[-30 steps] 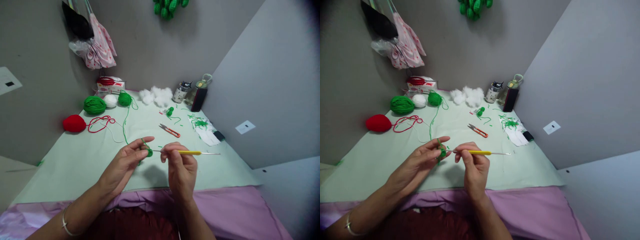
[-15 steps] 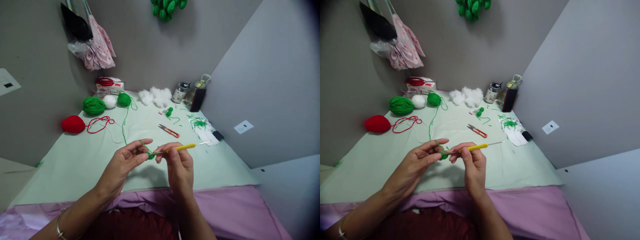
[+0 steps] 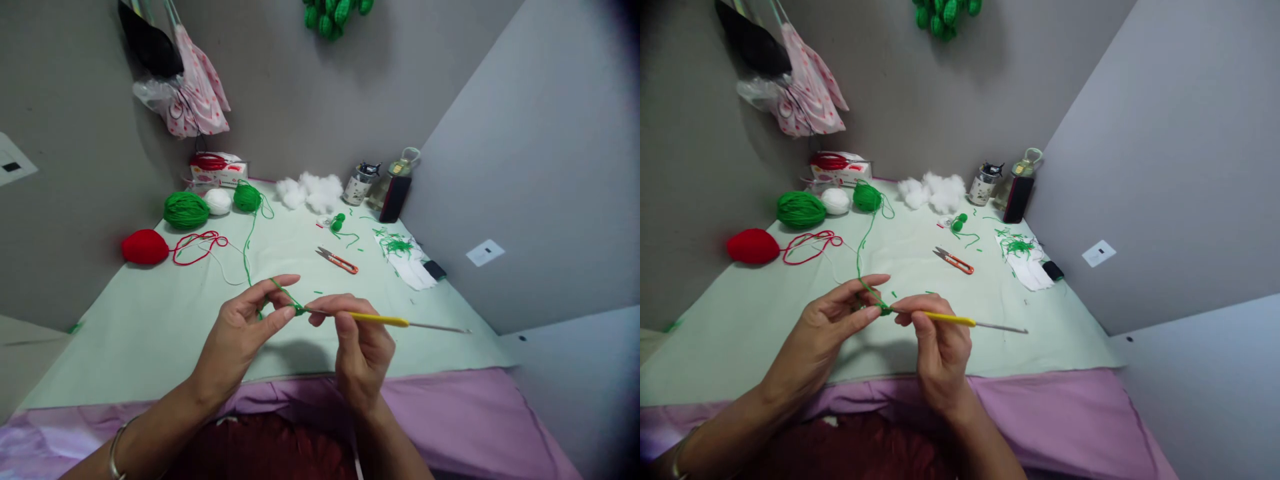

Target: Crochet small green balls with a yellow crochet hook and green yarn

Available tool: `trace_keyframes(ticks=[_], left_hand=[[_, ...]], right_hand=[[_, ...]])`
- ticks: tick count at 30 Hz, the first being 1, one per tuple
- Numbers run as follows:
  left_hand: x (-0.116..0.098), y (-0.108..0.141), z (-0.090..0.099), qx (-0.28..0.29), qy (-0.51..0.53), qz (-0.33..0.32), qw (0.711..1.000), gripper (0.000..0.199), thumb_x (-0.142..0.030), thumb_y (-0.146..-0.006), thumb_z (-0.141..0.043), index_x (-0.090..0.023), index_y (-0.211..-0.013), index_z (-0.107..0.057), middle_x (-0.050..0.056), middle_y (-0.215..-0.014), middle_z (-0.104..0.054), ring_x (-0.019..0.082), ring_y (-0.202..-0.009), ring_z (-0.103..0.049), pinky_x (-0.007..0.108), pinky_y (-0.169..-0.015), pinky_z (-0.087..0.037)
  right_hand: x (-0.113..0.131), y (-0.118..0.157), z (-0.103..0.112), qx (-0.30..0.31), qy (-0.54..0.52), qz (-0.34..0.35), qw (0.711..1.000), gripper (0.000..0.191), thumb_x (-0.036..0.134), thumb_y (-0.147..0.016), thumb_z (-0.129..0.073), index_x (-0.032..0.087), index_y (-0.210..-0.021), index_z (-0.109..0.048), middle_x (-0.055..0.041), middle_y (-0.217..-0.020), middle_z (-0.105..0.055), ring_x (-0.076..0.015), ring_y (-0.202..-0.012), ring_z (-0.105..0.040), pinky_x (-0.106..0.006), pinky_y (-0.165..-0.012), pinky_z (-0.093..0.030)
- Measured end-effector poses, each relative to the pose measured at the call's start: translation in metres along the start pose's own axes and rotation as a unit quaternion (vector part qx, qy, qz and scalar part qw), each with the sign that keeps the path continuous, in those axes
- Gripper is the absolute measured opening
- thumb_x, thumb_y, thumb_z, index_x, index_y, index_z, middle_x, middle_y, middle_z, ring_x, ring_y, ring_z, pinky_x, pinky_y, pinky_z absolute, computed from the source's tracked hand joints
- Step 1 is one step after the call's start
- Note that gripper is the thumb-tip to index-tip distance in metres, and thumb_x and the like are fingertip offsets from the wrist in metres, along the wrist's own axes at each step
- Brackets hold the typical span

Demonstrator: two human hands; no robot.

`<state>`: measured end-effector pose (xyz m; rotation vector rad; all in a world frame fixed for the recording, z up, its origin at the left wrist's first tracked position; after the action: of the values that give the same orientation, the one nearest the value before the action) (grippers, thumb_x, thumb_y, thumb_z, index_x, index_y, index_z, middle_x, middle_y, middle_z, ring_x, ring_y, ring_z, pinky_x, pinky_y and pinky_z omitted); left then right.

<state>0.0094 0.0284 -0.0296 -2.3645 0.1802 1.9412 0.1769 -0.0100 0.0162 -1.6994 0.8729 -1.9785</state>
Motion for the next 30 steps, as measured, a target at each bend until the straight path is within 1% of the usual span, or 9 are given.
trace_keyframes(ticks=[3, 6, 9, 12, 15, 17, 22, 26, 30], left_hand=[[-0.003, 0.0, 0.0, -0.008, -0.011, -0.006, 1.0, 0.031, -0.034, -0.086, -0.084, -0.032, -0.116, -0.083, 0.0, -0.086, -0.067, 0.021, -0.096, -0.06, 0.032, -0.095, -0.041], [-0.001, 0.0, -0.004, -0.012, 0.014, 0.002, 1.0, 0.038, -0.032, -0.082, -0.088, -0.028, -0.119, -0.082, 0.0, -0.085, -0.068, 0.02, -0.091, -0.06, 0.032, -0.094, -0.043], [0.014, -0.001, -0.016, 0.025, 0.147, 0.086, 0.985, 0.052, -0.034, -0.078, -0.091, -0.027, -0.127, -0.078, 0.0, -0.085, -0.069, 0.018, -0.087, -0.06, 0.031, -0.09, -0.046], [0.025, -0.001, -0.025, 0.063, 0.25, 0.168, 0.952, 0.049, -0.033, -0.074, -0.093, -0.021, -0.121, -0.081, 0.002, -0.087, -0.071, 0.016, -0.085, -0.06, 0.029, -0.088, -0.047], [0.023, -0.004, -0.021, 0.06, 0.246, 0.158, 0.954, 0.044, -0.029, -0.078, -0.091, -0.023, -0.121, -0.081, 0.001, -0.088, -0.071, 0.013, -0.084, -0.059, 0.026, -0.089, -0.045], [0.019, -0.004, -0.019, 0.062, 0.216, 0.134, 0.965, 0.043, -0.028, -0.081, -0.089, -0.026, -0.123, -0.081, 0.0, -0.089, -0.071, 0.014, -0.088, -0.06, 0.026, -0.09, -0.044], [0.012, -0.002, -0.019, 0.025, 0.153, 0.072, 0.985, 0.038, -0.028, -0.08, -0.09, -0.028, -0.117, -0.083, -0.001, -0.089, -0.072, 0.016, -0.091, -0.061, 0.028, -0.092, -0.044], [0.023, -0.005, -0.026, 0.054, 0.212, 0.122, 0.968, 0.046, -0.03, -0.076, -0.093, -0.024, -0.12, -0.081, 0.002, -0.094, -0.075, 0.017, -0.093, -0.064, 0.03, -0.093, -0.047], [0.03, -0.01, -0.024, 0.067, 0.266, 0.163, 0.948, 0.037, -0.028, -0.077, -0.091, -0.02, -0.112, -0.084, 0.003, -0.097, -0.074, 0.015, -0.09, -0.063, 0.029, -0.096, -0.047]], right_hand=[[0.002, 0.0, -0.001, 0.012, 0.019, 0.019, 1.0, 0.027, 0.011, -0.104, -0.051, 0.026, -0.111, -0.072, -0.0025, -0.092, -0.076, -0.0154, -0.077, -0.07, -0.032, -0.07, -0.06], [0.012, 0.008, -0.011, 0.044, 0.145, 0.124, 0.981, 0.031, 0.008, -0.1, -0.056, 0.026, -0.122, -0.07, -0.0066, -0.098, -0.077, -0.0196, -0.088, -0.072, -0.034, -0.075, -0.062], [0.015, 0.017, -0.019, 0.046, 0.251, 0.198, 0.947, 0.042, 0.005, -0.096, -0.062, 0.027, -0.131, -0.07, -0.0097, -0.106, -0.076, -0.0222, -0.097, -0.072, -0.035, -0.078, -0.062], [0.007, 0.012, -0.009, 0.011, 0.157, 0.129, 0.979, 0.036, 0.009, -0.099, -0.06, 0.03, -0.124, -0.074, -0.0071, -0.103, -0.076, -0.0207, -0.094, -0.072, -0.035, -0.077, -0.061], [-0.011, 0.002, 0.003, -0.032, -0.017, -0.024, 0.999, 0.026, 0.016, -0.103, -0.055, 0.029, -0.105, -0.077, -0.0031, -0.088, -0.073, -0.0173, -0.077, -0.067, -0.034, -0.069, -0.057], [-0.016, -0.002, 0.001, -0.031, -0.074, -0.07, 0.994, 0.023, 0.02, -0.104, -0.057, 0.027, -0.098, -0.078, -0.0028, -0.087, -0.073, -0.0164, -0.073, -0.065, -0.033, -0.066, -0.056], [-0.011, 0.002, -0.008, 0.004, 0.034, -0.012, 0.999, 0.025, 0.013, -0.101, -0.06, 0.029, -0.11, -0.078, -0.0045, -0.096, -0.077, -0.0185, -0.086, -0.071, -0.034, -0.072, -0.059], [0.003, 0.012, -0.013, 0.019, 0.157, 0.128, 0.979, 0.043, 0.005, -0.093, -0.069, 0.031, -0.127, -0.075, -0.0082, -0.112, -0.077, -0.022, -0.1, -0.073, -0.037, -0.081, -0.061], [-0.012, 0.002, 0.003, -0.025, 0.031, 0.009, 0.999, 0.028, 0.009, -0.099, -0.062, 0.029, -0.11, -0.079, -0.0028, -0.093, -0.076, -0.0167, -0.083, -0.07, -0.032, -0.072, -0.058]])
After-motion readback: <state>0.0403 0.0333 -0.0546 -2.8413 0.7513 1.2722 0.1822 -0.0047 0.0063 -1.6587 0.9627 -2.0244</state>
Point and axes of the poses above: each hand's wrist, its own y-axis away from the middle knuckle, its own z-axis out of the back of the hand, x = y × z, the point moved 8 cm from there along -y, towards the middle knuckle
